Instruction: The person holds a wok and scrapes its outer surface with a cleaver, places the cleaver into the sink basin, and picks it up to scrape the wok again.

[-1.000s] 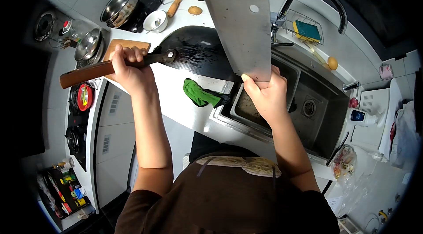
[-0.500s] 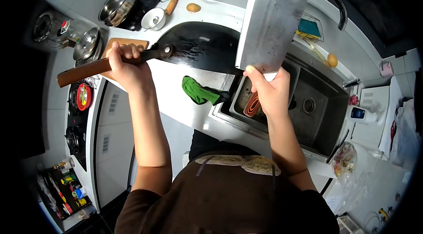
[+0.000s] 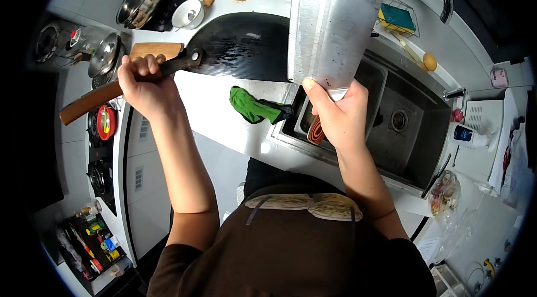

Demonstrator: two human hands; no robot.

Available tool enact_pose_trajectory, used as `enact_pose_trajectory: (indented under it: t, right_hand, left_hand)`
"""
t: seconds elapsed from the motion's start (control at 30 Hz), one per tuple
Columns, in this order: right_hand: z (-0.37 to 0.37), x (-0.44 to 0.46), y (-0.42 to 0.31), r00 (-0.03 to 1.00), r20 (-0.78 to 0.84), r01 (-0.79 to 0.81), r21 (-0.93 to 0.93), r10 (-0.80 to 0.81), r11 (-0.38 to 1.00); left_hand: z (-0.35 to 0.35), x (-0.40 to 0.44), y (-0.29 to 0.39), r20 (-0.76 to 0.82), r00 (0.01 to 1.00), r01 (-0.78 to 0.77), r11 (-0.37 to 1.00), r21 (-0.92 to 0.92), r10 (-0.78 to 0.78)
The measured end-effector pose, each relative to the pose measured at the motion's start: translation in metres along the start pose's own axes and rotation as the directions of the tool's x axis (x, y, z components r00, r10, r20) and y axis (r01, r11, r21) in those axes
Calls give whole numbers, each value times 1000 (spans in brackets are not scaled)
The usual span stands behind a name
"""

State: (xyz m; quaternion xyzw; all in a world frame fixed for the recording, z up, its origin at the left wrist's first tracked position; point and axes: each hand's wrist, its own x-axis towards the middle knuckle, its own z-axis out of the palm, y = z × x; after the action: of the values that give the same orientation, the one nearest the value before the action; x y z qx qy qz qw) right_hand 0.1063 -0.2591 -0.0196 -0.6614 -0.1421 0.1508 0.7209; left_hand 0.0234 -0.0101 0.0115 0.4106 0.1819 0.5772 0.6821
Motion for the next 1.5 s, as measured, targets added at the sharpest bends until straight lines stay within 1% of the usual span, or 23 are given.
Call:
enact_pose_trajectory:
  t: [0.03,0.27,0.37,0.43,0.57,0.67,0.77,0.87,0.93,1.03,1.17,1.33,1.37,1.43,1.5]
  right_hand:
    - [0,0,0,1000,-3,3,-25,-3,1000]
    - [0,1,0,1000,17,2,-13,-2,1000]
    - [-1,2,-1,999,32,-6,-63,8,998]
    - [2,2,-3,1000,29,-10,-6,10,1000]
    - [3,3,0,1000,30,3,-33,-2,999]
    - [-2,2,0,999,41,-7,3,7,1000]
    - [-3,2,0,997,59,-44,-47,47,998]
    - [0,2,-2,999,46,-17,-20,18,1000]
    - [1,2,-4,996,72,-45,-78,50,996]
    - [5,1,-4,998,68,-4,-70,9,998]
    - [7,1,-3,997,75,3,-66,1,998]
    - [12,2,-2,995,84,51,-48,-47,998]
    - [11,2,-2,995,85,51,-49,-47,997]
    - [8,2,-4,996,94,-3,-10,4,1000]
    - [7,2,-2,996,87,8,-4,-7,1000]
  left_hand:
    - [0,0,0,-1,1000,0,1000,-2,0]
    - [1,0,0,39,999,8,1000,-24,-7]
    - [0,0,0,42,999,2,1000,-18,-1]
    - [1,0,0,34,999,3,1000,-17,-2]
    - [1,-1,0,26,1000,6,1000,-18,-5]
    - [4,-3,1,-7,1000,8,1000,-20,-8]
    - [-1,-1,0,30,1000,9,1000,-23,-8]
    - [3,-4,0,15,1000,-2,1000,-14,3]
    - [4,-4,0,4,1000,-2,1000,-14,2]
    - [5,-4,0,-7,1000,-7,1000,-14,7]
    - [10,-7,-1,13,1000,-6,1000,-5,6]
    - [15,-9,0,-9,1000,-6,1000,11,6]
    - [16,-9,0,-10,1000,-10,1000,13,10]
    - [14,-8,0,-11,1000,-5,1000,5,5]
    - [13,-7,1,-14,1000,-1,1000,-1,1]
